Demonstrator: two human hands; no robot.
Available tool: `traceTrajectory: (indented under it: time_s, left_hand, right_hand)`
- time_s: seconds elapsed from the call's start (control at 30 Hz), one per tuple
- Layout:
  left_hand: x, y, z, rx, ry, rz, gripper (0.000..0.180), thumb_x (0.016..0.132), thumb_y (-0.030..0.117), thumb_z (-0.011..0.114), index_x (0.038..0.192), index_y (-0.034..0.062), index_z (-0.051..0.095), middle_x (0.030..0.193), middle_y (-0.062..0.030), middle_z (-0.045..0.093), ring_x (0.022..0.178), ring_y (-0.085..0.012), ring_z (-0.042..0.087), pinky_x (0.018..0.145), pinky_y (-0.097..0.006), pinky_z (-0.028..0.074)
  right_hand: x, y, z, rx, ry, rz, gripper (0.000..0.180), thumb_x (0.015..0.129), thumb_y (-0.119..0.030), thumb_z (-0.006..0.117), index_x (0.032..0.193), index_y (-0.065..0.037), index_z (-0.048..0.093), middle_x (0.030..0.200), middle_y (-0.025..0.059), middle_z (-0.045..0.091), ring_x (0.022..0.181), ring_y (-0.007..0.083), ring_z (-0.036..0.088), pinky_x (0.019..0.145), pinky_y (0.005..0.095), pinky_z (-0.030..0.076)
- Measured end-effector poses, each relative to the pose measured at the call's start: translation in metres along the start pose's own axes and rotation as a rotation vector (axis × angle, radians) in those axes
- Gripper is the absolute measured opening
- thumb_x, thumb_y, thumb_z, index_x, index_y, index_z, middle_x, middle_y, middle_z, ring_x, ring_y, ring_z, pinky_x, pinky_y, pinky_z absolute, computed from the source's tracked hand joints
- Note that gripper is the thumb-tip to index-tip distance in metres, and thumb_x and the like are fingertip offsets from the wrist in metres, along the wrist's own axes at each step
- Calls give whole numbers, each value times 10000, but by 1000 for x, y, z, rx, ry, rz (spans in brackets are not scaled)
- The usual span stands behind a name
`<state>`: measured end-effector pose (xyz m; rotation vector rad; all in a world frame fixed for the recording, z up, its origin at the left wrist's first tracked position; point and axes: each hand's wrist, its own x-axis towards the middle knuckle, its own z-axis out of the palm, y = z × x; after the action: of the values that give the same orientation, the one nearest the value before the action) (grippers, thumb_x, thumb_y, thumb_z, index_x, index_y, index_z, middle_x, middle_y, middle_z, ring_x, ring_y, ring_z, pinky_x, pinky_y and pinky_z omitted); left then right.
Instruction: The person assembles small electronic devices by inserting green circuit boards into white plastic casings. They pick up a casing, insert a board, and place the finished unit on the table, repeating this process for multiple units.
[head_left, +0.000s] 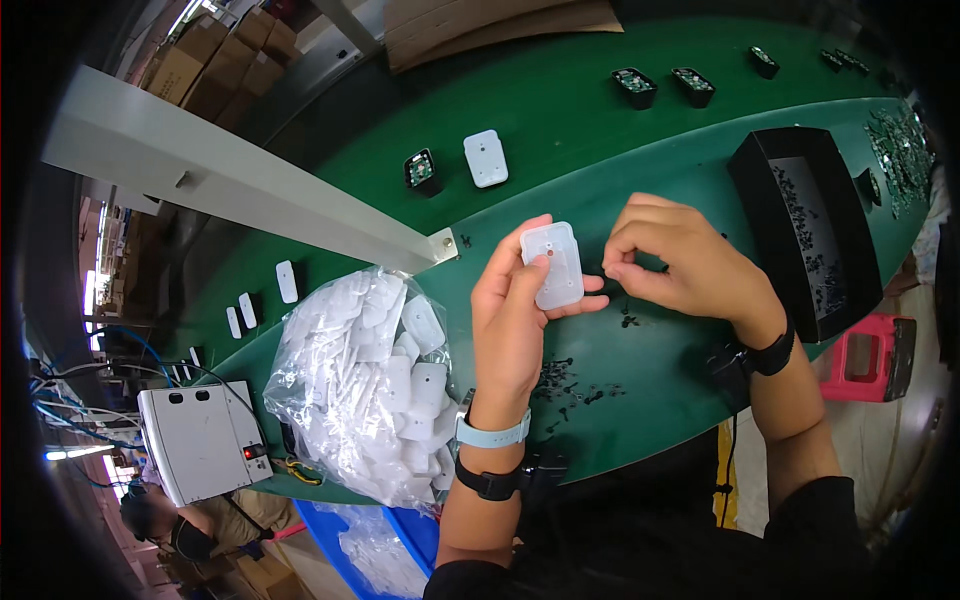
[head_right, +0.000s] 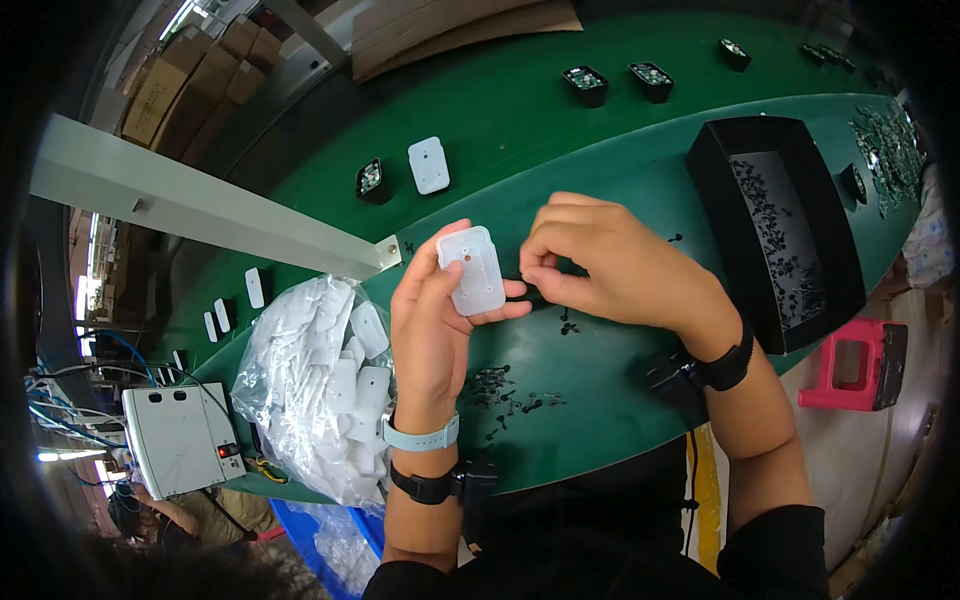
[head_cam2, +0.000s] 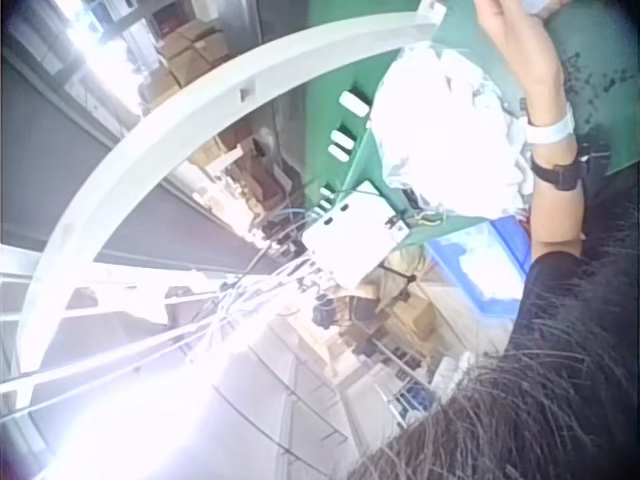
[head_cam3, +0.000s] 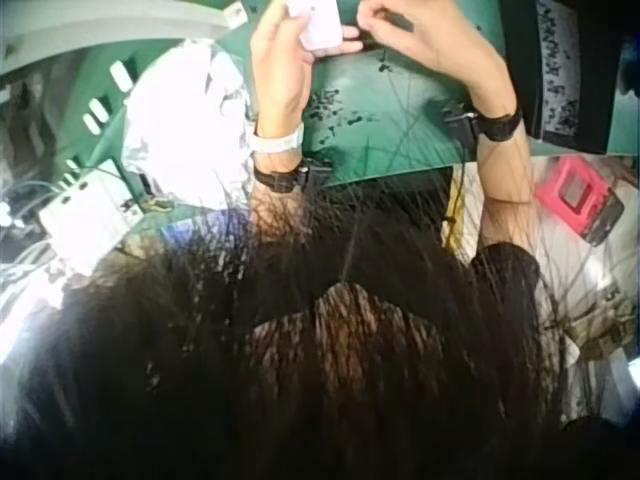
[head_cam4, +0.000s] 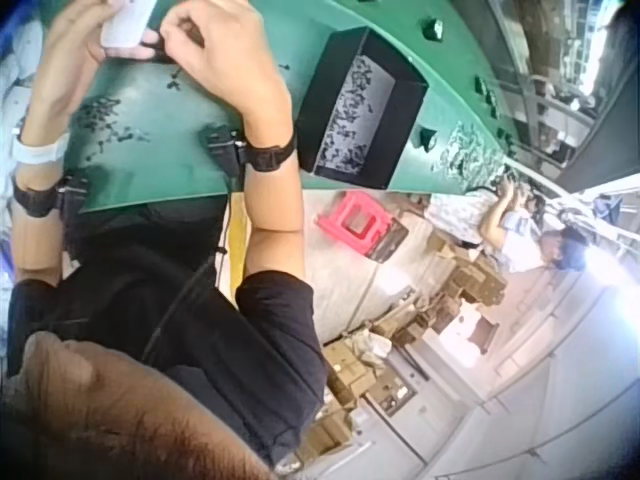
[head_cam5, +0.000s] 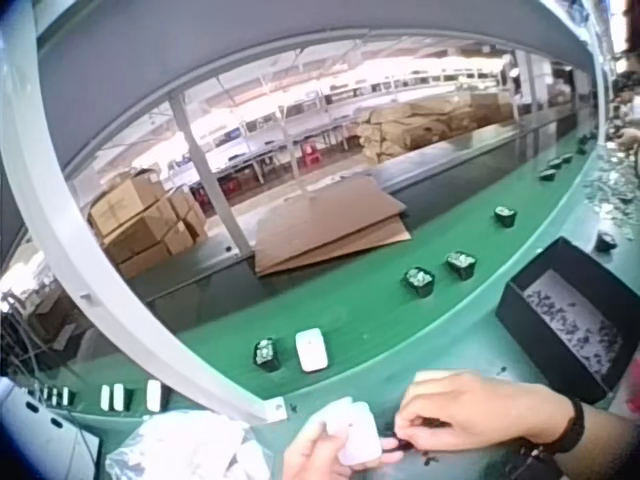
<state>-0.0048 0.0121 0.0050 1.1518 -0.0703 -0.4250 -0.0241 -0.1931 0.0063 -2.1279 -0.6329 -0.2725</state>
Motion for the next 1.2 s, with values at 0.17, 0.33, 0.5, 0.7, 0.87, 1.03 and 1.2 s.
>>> traceTrajectory:
  time_s: [0.17, 0.33, 0.5, 0.7, 0.87, 1.03, 1.2]
  left_hand:
    - [-1, -7, 4, 79, -68, -8, 364, 1029, 124, 484, 1327, -76, 541, 1117, -182, 671, 886, -281, 725, 751, -413, 641]
    - [-1, -13, 0, 113, -92, -31, 326, 1021, 126, 553, 1274, -72, 608, 1048, -148, 688, 819, -228, 719, 702, -338, 620]
    - [0, -10, -3, 105, -110, -63, 322, 1040, 184, 537, 1246, -37, 647, 846, -83, 660, 624, -125, 576, 533, -233, 431]
    - [1, -8, -9, 156, -108, -134, 387, 1072, 296, 470, 1059, -39, 664, 699, -54, 584, 553, -74, 433, 492, -217, 292]
    - [0, -4, -8, 179, -77, -213, 429, 1075, 340, 459, 994, -36, 649, 674, -53, 569, 539, -75, 451, 472, -207, 286]
    - [1, -4, -9, 134, -75, -235, 432, 1070, 346, 470, 977, -37, 649, 677, -52, 573, 541, -77, 494, 441, -200, 286]
    - [0, -5, -10, 104, -87, -232, 423, 1068, 336, 478, 975, -39, 649, 694, -62, 587, 539, -83, 499, 432, -201, 280]
  right_hand:
    - [2, -4, 3, -29, 145, -73, 121, 825, -22, 716, 890, -30, 614, 857, 75, 614, 824, 263, 564, 695, 359, 484]
    - [3, -4, 4, -130, 159, -121, 154, 828, -35, 729, 919, -33, 605, 885, 74, 609, 834, 274, 569, 706, 359, 495]
    - [3, -3, 5, -193, 128, -142, 146, 829, -36, 715, 919, -31, 600, 877, 67, 589, 850, 271, 567, 708, 362, 502]
    - [3, -6, 8, -246, 79, -180, 112, 828, -26, 673, 909, -17, 596, 866, 67, 562, 840, 264, 547, 693, 360, 497]
    - [2, -6, 10, -303, 52, -233, 164, 751, -2, 653, 902, -12, 590, 872, 73, 543, 831, 264, 531, 698, 351, 494]
    - [3, -7, 10, -299, 19, -255, 192, 720, 9, 643, 902, -9, 586, 878, 75, 539, 832, 272, 526, 712, 354, 492]
    - [3, -6, 10, -263, 16, -245, 166, 740, 15, 646, 894, -8, 589, 879, 81, 546, 837, 275, 530, 705, 360, 489]
